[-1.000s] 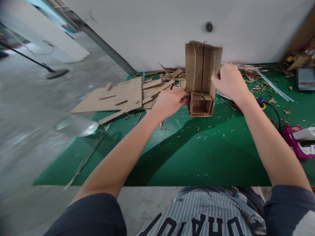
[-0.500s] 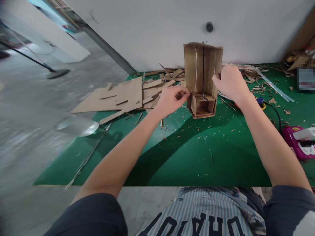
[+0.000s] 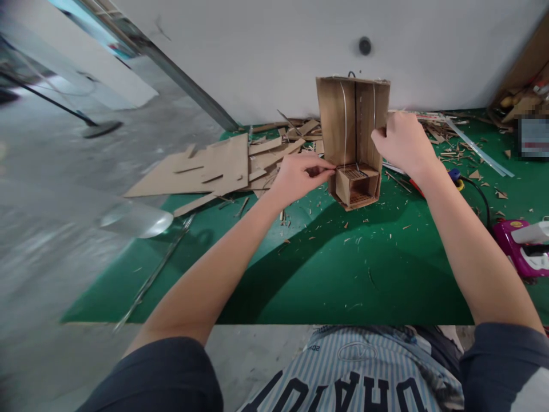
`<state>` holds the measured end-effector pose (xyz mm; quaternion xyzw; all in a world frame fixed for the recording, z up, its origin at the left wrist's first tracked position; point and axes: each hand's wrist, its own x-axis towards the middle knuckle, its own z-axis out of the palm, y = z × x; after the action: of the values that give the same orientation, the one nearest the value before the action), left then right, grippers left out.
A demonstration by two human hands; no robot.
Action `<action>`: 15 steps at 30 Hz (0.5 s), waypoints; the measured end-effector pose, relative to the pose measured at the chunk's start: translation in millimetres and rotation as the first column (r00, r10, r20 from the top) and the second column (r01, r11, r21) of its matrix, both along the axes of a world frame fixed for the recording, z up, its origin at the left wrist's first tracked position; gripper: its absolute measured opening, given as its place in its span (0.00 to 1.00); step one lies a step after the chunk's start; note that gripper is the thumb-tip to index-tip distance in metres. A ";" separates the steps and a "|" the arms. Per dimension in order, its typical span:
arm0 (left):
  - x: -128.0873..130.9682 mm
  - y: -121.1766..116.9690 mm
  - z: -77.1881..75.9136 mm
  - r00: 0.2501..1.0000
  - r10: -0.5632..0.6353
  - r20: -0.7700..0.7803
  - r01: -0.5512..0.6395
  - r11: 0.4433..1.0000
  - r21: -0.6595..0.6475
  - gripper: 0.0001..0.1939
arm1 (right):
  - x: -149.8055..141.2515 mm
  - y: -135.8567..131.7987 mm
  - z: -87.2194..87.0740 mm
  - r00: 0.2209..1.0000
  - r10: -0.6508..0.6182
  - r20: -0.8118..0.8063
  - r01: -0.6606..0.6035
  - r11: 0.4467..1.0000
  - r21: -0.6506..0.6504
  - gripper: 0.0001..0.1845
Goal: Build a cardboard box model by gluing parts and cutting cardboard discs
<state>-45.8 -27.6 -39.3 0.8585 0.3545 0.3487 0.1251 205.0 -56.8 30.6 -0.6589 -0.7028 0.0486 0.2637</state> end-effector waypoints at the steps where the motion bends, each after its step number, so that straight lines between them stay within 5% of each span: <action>1: -0.1 0.0 -1.7 1.000 0.005 -0.009 -0.005 1.000 0.020 0.10 | 0.3 0.2 0.2 1.000 0.004 -0.005 -0.004 1.000 0.001 0.12; 7: -1.1 1.7 -8.2 0.992 0.012 -0.128 0.006 0.990 0.138 0.13 | 3.9 4.5 -3.6 1.000 0.019 -0.009 -0.018 1.000 0.025 0.12; 15: -0.8 -0.6 15.9 0.935 0.011 -0.355 0.008 0.999 0.054 0.08 | 2.7 3.0 -4.4 0.999 0.048 0.003 -0.048 0.999 0.025 0.12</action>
<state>-46.6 -28.2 -23.3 0.9102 0.3623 0.1977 0.0356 207.6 -53.8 26.1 -0.6386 -0.7192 0.0454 0.2698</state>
